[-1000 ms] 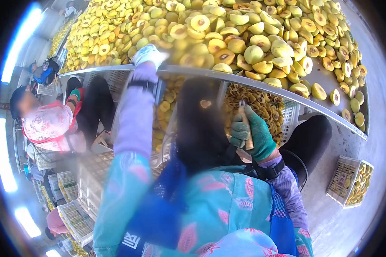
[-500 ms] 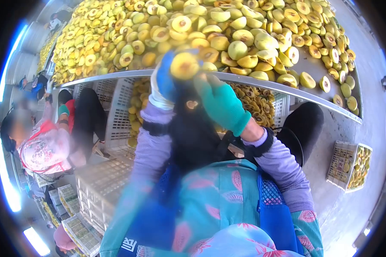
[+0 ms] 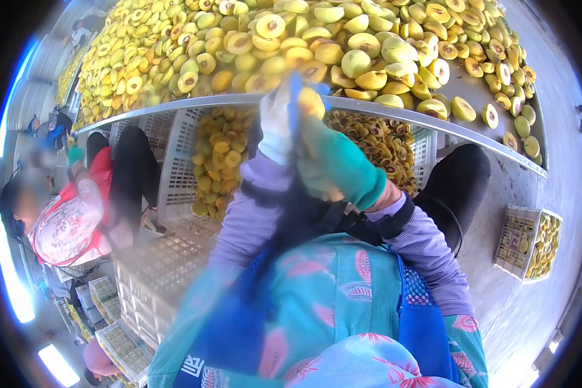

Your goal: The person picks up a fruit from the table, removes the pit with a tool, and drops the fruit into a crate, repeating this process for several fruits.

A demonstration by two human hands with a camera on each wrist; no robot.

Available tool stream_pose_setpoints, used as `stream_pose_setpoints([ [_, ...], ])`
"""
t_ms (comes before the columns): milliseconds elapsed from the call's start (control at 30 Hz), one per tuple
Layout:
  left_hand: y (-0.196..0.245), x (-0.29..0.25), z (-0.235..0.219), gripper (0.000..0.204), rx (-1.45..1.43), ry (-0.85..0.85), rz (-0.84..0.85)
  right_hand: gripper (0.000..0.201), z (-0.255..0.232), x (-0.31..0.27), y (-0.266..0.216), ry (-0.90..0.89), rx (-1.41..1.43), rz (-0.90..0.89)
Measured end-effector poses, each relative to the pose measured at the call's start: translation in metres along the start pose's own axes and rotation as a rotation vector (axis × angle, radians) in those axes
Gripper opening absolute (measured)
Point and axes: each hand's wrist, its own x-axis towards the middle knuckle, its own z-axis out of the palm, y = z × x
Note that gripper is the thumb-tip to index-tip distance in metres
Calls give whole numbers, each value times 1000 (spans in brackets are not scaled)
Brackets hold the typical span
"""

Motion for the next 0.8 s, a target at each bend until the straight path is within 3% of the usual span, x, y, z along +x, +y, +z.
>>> stream_pose_setpoints([
  [67,5,-2,-8,17,134,-15,162,36,1,2,2,-280,397,136],
  [133,9,-1,-39,21,329,-147,-91,39,8,-12,5,-290,438,87],
  [167,-16,-3,-67,25,367,-191,-177,41,7,-20,2,-298,456,60],
  [233,-62,7,-105,34,553,-227,-328,40,-31,-32,-5,-113,567,-12],
  [267,-67,26,-112,38,695,-225,-399,39,-43,-32,-2,-54,494,-35],
  [300,-69,42,-110,39,1000,-176,-505,38,-51,-33,4,2,456,2],
  [367,-137,66,-97,42,1110,-334,-559,35,-41,-30,15,119,375,71],
  [400,-165,70,-97,42,1083,-444,-579,31,-17,-30,12,306,230,70],
  [433,-190,76,-99,41,1056,-551,-590,29,-10,-30,11,332,210,56],
  [500,-196,91,-107,40,1016,-771,-540,27,-2,-31,3,380,177,19],
  [567,-165,89,-121,38,456,-619,-778,25,8,-35,-10,358,5,-42],
  [633,-136,76,-129,37,-220,-262,-969,25,4,-29,-20,351,-376,-151],
  [700,-109,58,-120,22,-634,-138,-734,25,-22,0,-2,459,-955,-416],
  [767,-83,37,-102,17,-400,-233,-455,24,-21,24,3,522,-1300,-593],
  [800,-70,27,-93,16,-284,-251,-317,23,-16,30,0,532,-1296,-594],
])
